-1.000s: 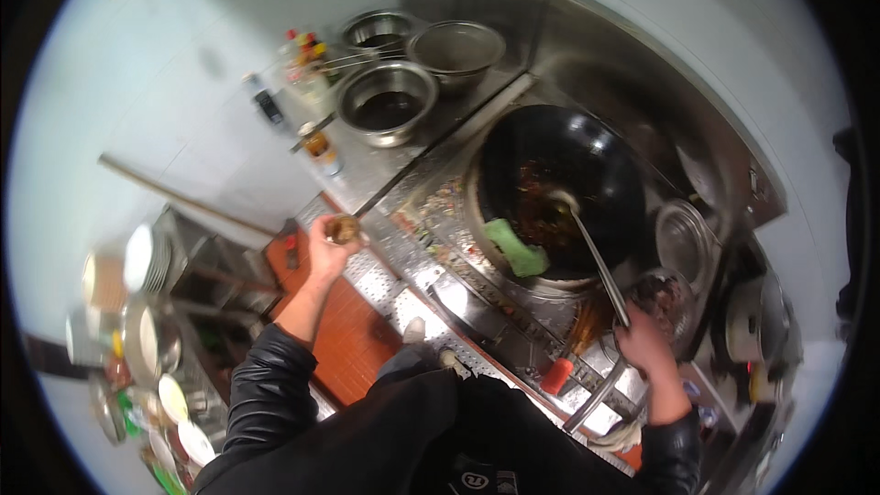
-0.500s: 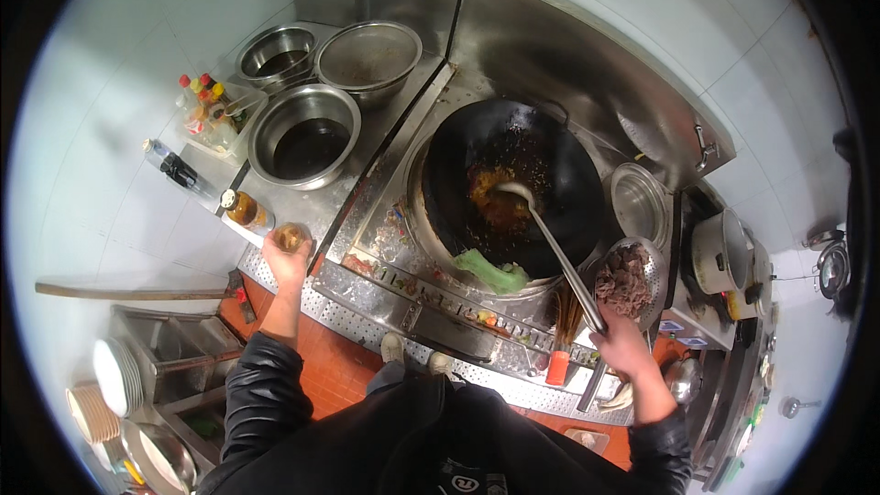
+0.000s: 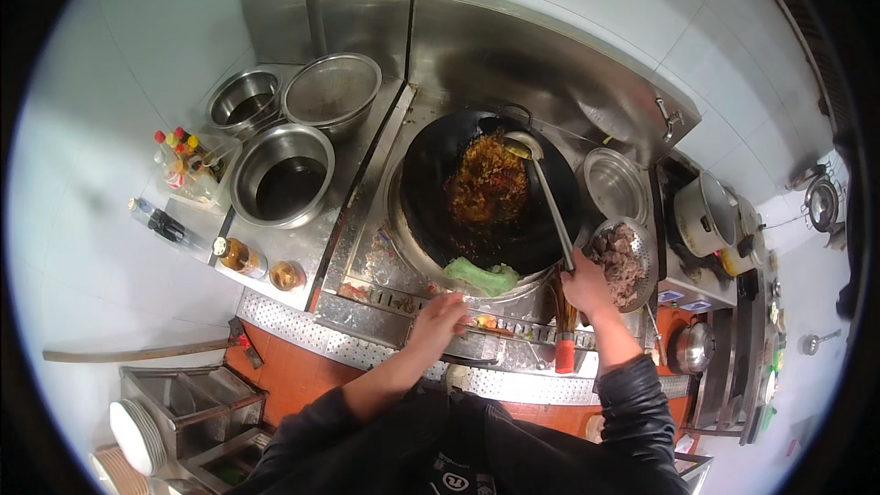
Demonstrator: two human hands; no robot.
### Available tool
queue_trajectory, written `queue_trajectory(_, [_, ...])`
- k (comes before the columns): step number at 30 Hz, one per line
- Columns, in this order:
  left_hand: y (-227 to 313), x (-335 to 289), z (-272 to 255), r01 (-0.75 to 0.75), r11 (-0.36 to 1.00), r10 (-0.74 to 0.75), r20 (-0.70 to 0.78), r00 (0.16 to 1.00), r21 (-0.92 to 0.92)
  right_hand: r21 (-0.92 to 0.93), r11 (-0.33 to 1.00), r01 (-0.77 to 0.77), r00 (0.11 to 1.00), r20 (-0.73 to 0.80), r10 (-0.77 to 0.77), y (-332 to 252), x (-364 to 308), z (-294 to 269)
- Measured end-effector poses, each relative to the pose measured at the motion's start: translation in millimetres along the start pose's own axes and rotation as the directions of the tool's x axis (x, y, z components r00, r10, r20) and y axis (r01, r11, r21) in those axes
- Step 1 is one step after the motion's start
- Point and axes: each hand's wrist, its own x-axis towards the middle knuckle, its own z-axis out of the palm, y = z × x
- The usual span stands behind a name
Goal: The person prepares ingredients and stir-fries them in a wok. They peel and add garlic, scoop and add corn, slice and add carrots, and stir-fry with various sauces and seasonings using a ladle and knife.
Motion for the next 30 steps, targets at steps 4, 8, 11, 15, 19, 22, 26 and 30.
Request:
queue_trajectory(4, [15,46,50,0.275,0.952,-0.274,0.026,0.961,-0.138,-0.003,1.0,-0.01,0.982,0.191,0.01,-23,-14,5])
queue_trajectory(8, [11,80,55,0.267,0.924,-0.294,-0.06,0.954,-0.274,0.008,0.993,0.114,0.946,0.306,-0.111,-20,-78,-47])
queue_trajectory(11, [3,93,63,0.251,0.927,-0.295,-0.13,0.946,-0.279,-0.053,0.997,0.052,0.925,0.379,-0.028,-18,-123,-94])
queue_trajectory(15, [1,101,75,0.152,0.905,-0.262,-0.242,0.934,-0.397,-0.126,0.987,0.098,0.93,0.364,-0.046,-14,-111,-85])
queue_trajectory(19, [6,90,72,0.062,0.92,-0.201,-0.332,0.921,-0.386,-0.144,0.982,0.122,0.986,0.133,-0.103,3,-65,-25])
queue_trajectory(22, [3,63,70,0.058,0.94,-0.183,-0.352,0.918,-0.337,-0.043,0.997,0.064,0.998,0.002,-0.064,14,-62,-8])
queue_trajectory(26, [-14,10,75,0.044,0.941,-0.146,-0.284,0.948,-0.336,0.145,0.989,0.02,0.999,0.027,-0.024,17,-93,-21])
queue_trajectory(30, [-17,-31,70,-0.012,0.955,-0.075,-0.283,0.956,-0.295,0.532,0.837,-0.124,0.935,0.346,-0.082,30,-139,-47])
